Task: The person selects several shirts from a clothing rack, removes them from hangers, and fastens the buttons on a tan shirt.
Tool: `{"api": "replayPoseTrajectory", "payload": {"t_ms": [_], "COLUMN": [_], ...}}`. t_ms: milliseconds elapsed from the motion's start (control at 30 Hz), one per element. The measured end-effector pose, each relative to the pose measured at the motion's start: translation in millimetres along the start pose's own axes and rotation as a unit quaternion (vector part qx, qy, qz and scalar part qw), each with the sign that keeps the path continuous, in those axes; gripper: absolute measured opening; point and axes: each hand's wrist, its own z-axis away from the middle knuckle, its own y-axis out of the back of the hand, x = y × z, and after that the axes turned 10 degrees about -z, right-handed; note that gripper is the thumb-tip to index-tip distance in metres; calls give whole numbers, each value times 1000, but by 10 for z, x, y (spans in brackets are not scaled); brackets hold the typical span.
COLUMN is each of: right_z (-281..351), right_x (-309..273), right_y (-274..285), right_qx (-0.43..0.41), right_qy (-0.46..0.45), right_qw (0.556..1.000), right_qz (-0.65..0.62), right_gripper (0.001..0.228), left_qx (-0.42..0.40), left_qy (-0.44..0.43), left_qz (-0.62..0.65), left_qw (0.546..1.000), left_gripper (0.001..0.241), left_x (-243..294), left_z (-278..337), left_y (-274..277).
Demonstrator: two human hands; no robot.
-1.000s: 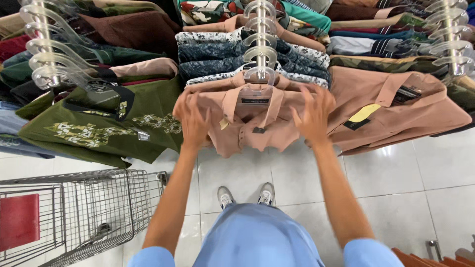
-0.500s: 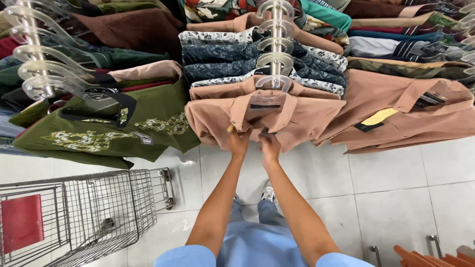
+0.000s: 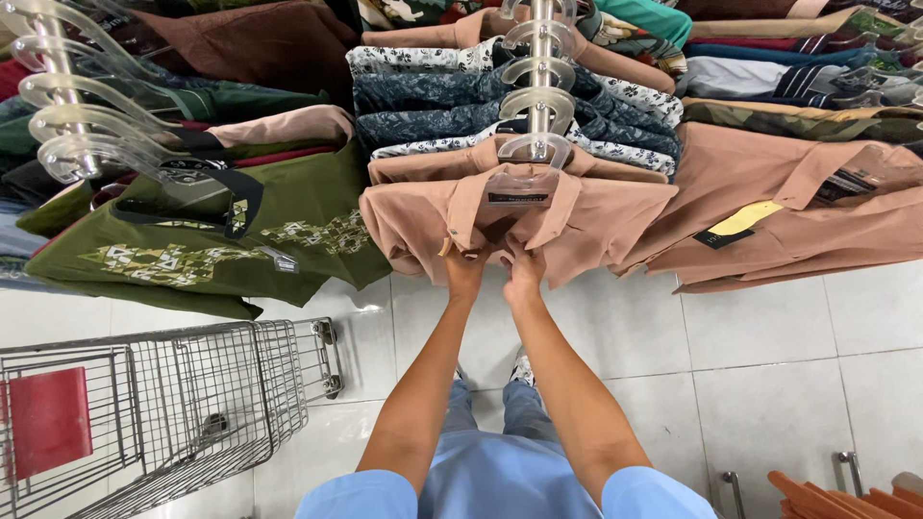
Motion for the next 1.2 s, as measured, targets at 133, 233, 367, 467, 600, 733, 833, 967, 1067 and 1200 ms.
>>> {"api": "replayPoseTrajectory", "payload": {"t_ms": [133,233,367,467,600,733,833,967,1067,1200], "right_z": [-78,105,262,321,326,225,241,104,148,413], "right_x": [149,64,41,108,138,168,132,234,186,-67], "right_y": [196,298,428,520,548,598,552,610,587,468], "right_qx": [-49,-72,-125,-148,-165,-164,-157,-167,-175,-189], "right_qy": [23,43,90,114,131,138,148,147,153,179], "right_qw": [998,993,982,975,967,966,966,965,961,947], "right_qz": [21,79,110,120,142,144,140,136,148,188], "right_gripper": [31,24,10,9,10,11,8,13,13,15], "left_qx": [-38,-76,-89,-75,-75,-72,-76,-60,-42,-35], "left_qy": [-46,-42,-2,-42,-134,-149,-163,-150,-169,-219], "left_qz": [-102,-65,-89,-116,-125,-116,-124,-151,-171,-177], "left_qw": [993,994,992,990,980,979,976,975,970,959], "left_gripper": [37,33,18,17,15,19,22,17,16,14], "left_x": [-157,-59,64,236,598,534,431,428,315,379], "left_z": [102,195,249,334,494,545,540,564,523,541], "left_y": [30,99,208,197,209,261,282,306,291,308]}}
